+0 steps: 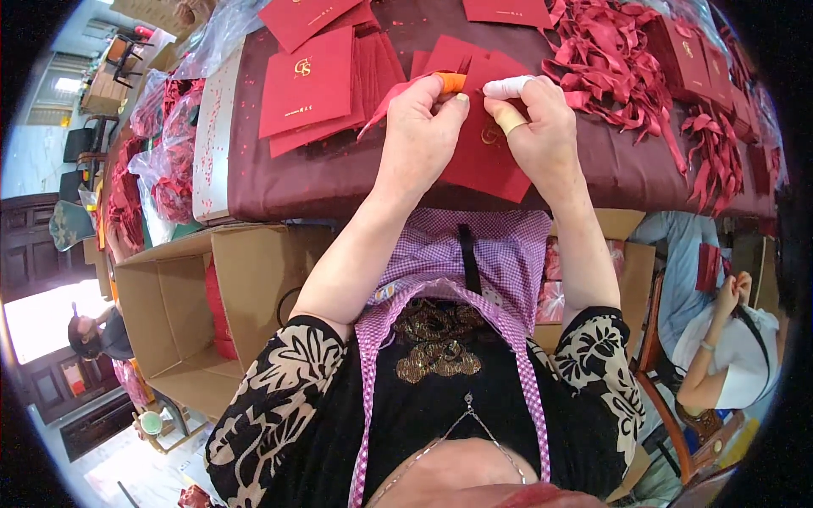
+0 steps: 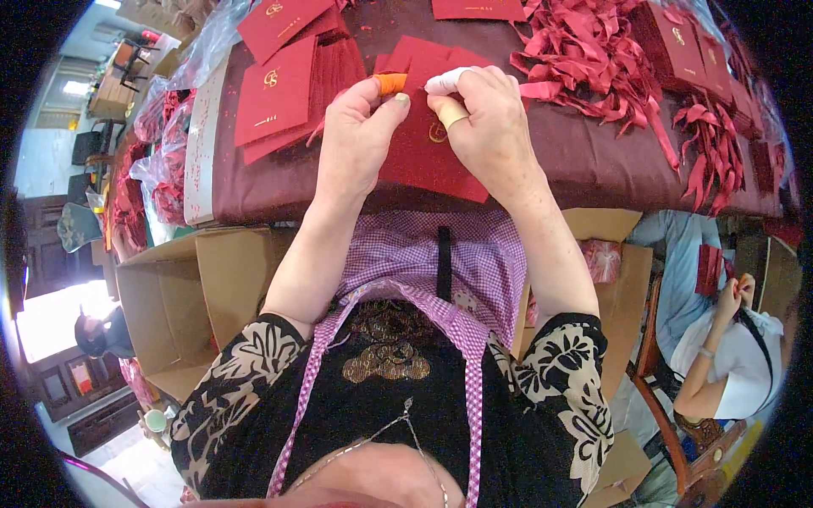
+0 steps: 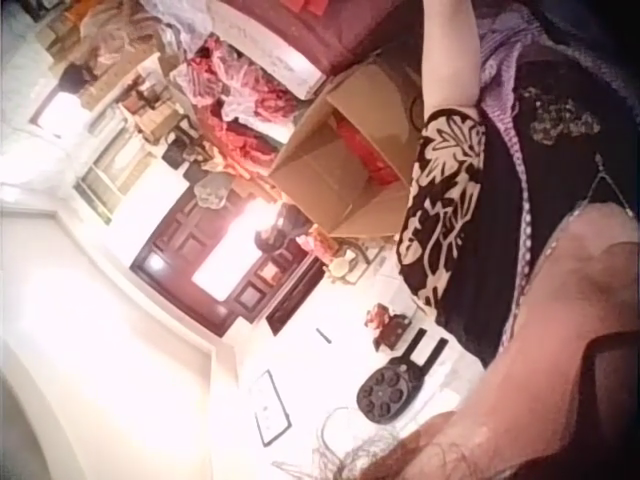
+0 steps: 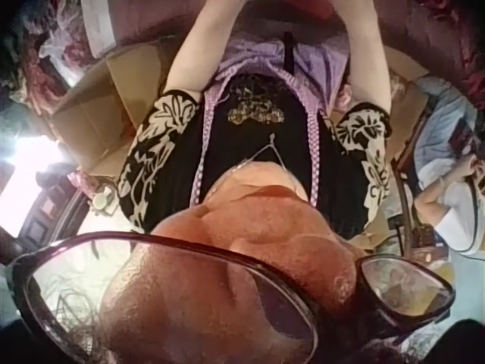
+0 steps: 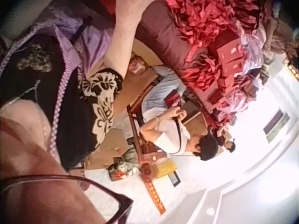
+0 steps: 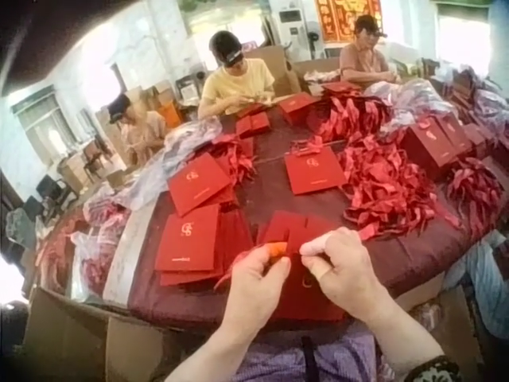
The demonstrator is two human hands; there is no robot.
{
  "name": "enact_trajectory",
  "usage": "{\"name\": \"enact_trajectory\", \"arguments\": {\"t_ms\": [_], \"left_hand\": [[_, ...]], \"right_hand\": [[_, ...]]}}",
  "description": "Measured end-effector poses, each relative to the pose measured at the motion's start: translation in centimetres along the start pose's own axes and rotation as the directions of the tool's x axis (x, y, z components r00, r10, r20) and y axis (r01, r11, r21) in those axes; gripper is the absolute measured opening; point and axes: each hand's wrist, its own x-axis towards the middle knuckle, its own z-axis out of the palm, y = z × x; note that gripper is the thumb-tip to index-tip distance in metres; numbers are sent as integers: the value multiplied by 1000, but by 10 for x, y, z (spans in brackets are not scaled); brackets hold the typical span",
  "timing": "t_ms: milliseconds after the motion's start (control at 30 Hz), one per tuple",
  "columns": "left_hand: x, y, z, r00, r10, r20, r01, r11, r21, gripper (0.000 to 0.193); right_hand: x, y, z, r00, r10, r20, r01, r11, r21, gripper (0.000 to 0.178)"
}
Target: The person takes off their eyeglasses, then folds red gift bags and attaches ribbon handles to them by hand.
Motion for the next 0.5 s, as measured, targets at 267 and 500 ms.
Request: {"name": "enact_trajectory", "arguments": {"t_ms": [267,500], "left_hand": [[-3,3,5,999,33,-10,-33,999,20,20],[-9,2,11,980,196,-31,-184,954,238,16]], "right_hand": [[0,-4,-6,994,-99,40,103,990,-101,7],[6,-12,-12,987,-129,93,144,974,-173,7]]}}
